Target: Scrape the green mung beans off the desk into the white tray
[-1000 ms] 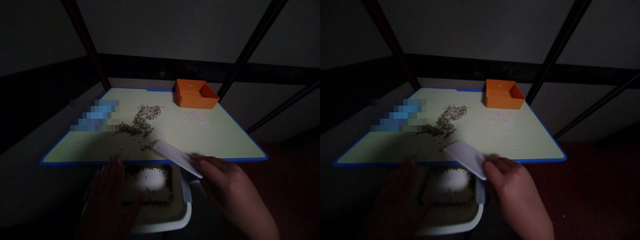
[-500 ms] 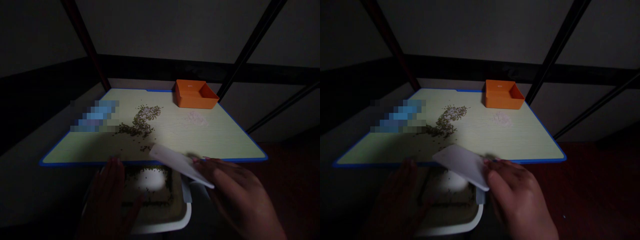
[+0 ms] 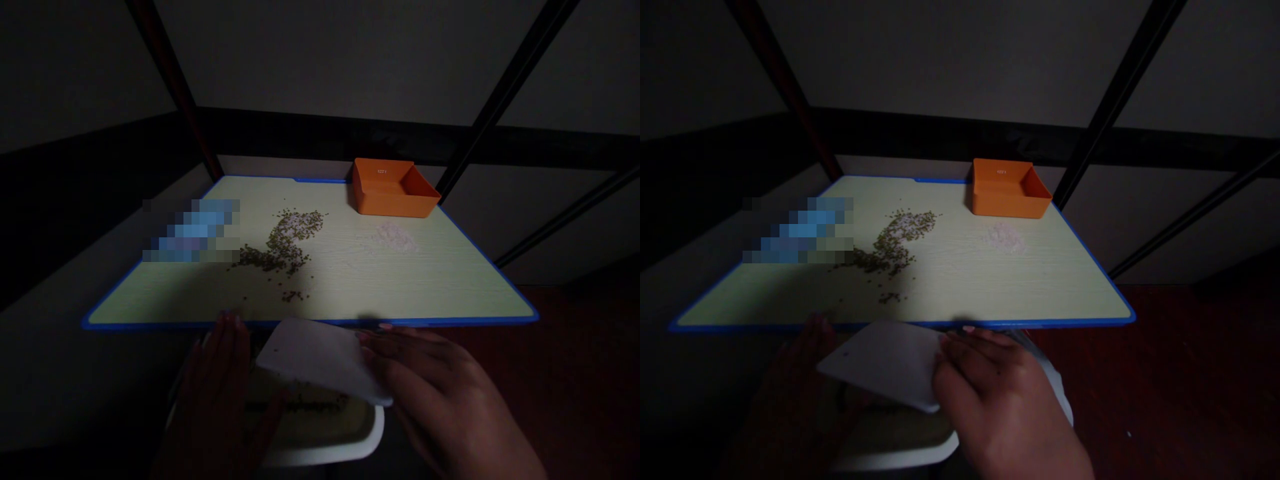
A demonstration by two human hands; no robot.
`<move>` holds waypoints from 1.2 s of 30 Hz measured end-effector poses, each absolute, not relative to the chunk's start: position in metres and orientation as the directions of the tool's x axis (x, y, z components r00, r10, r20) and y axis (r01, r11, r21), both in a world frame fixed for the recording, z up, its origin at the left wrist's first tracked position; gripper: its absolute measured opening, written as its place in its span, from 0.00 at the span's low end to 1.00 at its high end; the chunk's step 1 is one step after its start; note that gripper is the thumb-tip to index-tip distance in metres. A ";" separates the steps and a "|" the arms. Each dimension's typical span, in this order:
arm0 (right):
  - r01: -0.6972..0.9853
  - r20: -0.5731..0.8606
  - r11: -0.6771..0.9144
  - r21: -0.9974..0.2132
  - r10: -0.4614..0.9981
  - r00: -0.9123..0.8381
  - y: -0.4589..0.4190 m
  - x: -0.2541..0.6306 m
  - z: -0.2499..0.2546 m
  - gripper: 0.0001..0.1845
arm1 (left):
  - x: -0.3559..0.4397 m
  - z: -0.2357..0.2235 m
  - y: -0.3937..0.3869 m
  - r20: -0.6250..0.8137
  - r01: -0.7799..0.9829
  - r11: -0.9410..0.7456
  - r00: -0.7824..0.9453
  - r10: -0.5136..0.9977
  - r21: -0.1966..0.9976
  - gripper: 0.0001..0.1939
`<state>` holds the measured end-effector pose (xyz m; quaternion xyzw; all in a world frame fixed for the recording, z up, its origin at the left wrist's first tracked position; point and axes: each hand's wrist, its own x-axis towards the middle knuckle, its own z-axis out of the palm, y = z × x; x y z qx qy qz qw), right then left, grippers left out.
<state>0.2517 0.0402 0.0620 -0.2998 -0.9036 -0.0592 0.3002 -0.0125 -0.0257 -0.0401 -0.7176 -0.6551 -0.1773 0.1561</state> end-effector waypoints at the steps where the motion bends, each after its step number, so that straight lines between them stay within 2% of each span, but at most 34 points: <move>1: 0.581 0.581 0.811 -0.067 0.505 -0.638 0.041 0.251 0.063 0.22 | -0.012 -0.040 -0.025 0.476 0.996 -0.092 0.074 0.877 0.015 0.44; 7: 0.597 0.591 0.800 -0.056 0.509 -0.626 0.044 0.250 0.066 0.24 | -0.014 -0.039 -0.024 0.468 0.992 -0.122 0.116 0.876 -0.018 0.44; 17: 0.722 0.591 0.691 -0.028 0.594 -0.546 0.050 0.271 0.062 0.16 | -0.012 -0.040 -0.022 0.490 0.994 -0.096 0.105 0.865 -0.043 0.43; 26: 0.545 0.622 0.833 -0.100 0.479 -0.619 0.039 0.244 0.063 0.20 | -0.012 -0.042 -0.023 0.485 0.996 -0.084 0.071 0.872 0.004 0.42; 30: 0.568 0.608 0.813 -0.128 0.516 -0.603 0.038 0.233 0.060 0.23 | -0.012 -0.040 -0.024 0.457 0.997 -0.076 0.077 0.886 -0.021 0.41; 36: 0.594 0.581 0.801 -0.067 0.516 -0.630 0.043 0.240 0.064 0.23 | -0.016 -0.040 -0.025 0.431 0.995 -0.081 0.095 0.898 -0.051 0.45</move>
